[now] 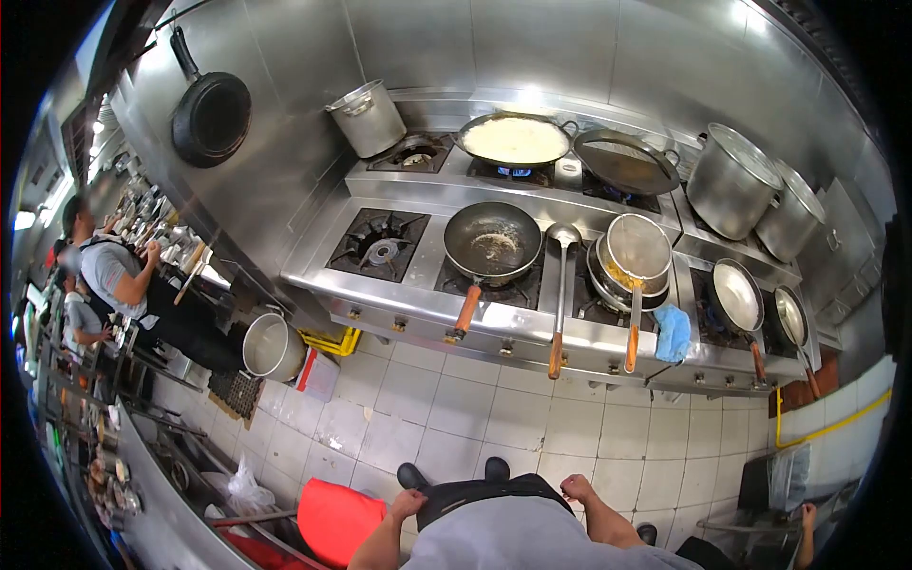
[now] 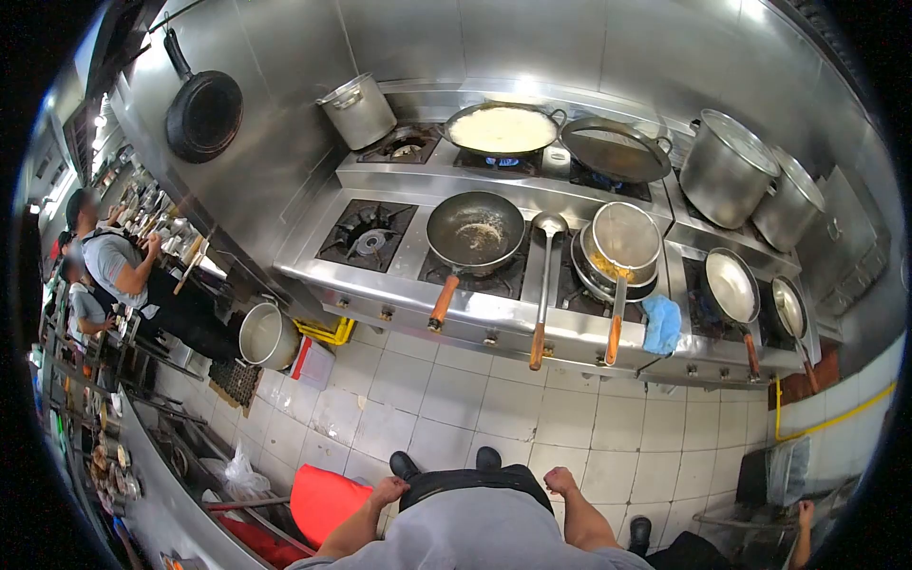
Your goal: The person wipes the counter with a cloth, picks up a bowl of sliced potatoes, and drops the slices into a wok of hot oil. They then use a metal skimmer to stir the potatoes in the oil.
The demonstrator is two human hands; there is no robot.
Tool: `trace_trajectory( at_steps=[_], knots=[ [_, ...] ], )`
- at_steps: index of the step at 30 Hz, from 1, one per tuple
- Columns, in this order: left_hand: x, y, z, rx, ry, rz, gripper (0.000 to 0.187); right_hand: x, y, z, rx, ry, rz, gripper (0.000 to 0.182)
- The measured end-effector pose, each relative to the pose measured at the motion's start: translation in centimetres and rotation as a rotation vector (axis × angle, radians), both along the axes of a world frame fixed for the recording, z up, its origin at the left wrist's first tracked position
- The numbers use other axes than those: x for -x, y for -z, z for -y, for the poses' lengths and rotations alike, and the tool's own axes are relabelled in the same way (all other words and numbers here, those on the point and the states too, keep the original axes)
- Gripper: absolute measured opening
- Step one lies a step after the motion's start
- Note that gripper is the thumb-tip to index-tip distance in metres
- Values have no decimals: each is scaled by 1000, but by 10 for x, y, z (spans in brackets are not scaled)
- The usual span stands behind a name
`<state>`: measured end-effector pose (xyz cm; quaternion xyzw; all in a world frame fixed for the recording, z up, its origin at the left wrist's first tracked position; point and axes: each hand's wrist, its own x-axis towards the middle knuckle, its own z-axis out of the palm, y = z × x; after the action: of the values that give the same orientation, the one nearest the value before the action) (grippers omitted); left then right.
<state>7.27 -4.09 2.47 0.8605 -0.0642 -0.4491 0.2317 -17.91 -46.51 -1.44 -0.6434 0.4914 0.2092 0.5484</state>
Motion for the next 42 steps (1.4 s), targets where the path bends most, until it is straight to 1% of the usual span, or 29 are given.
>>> trace_trajectory(
  at_steps=[2,4,8,13,19,22,25,27,28,31,32,37,39,42],
  knots=[
    [1,-13,7,27,-38,7,33,-2,-1,-1,-4,-2,4,17],
    [2,-3,5,47,-44,12,34,-3,-1,-1,-8,-2,7,17],
    [3,-26,13,54,-34,40,34,-4,1,-2,-16,2,10,17],
    [2,-21,12,49,-39,13,34,-1,-6,-3,-4,-8,1,16],
    [3,-5,7,44,-23,17,35,10,9,-3,-11,-21,-1,14],
    [4,-5,7,44,-24,25,36,11,12,-4,7,-38,4,14],
    [6,3,3,47,-28,24,37,10,3,-7,18,-45,18,14],
    [9,2,3,44,-33,24,37,5,-9,-9,-8,-52,15,15],
    [11,2,2,17,-67,42,37,5,-1,-8,-44,-38,-3,15],
    [10,2,-3,7,-153,93,38,-3,-1,-2,-26,-152,-24,15],
    [12,0,-7,24,-189,129,38,-7,-1,-1,-13,-142,-39,14],
    [15,-8,-26,75,-264,61,36,-32,-11,5,33,-202,-5,14],
    [20,-3,-37,37,-217,50,33,-45,-20,0,57,-194,4,14],
    [30,6,-53,63,-234,42,29,-62,-22,-13,56,-233,-4,14]
  ],
)
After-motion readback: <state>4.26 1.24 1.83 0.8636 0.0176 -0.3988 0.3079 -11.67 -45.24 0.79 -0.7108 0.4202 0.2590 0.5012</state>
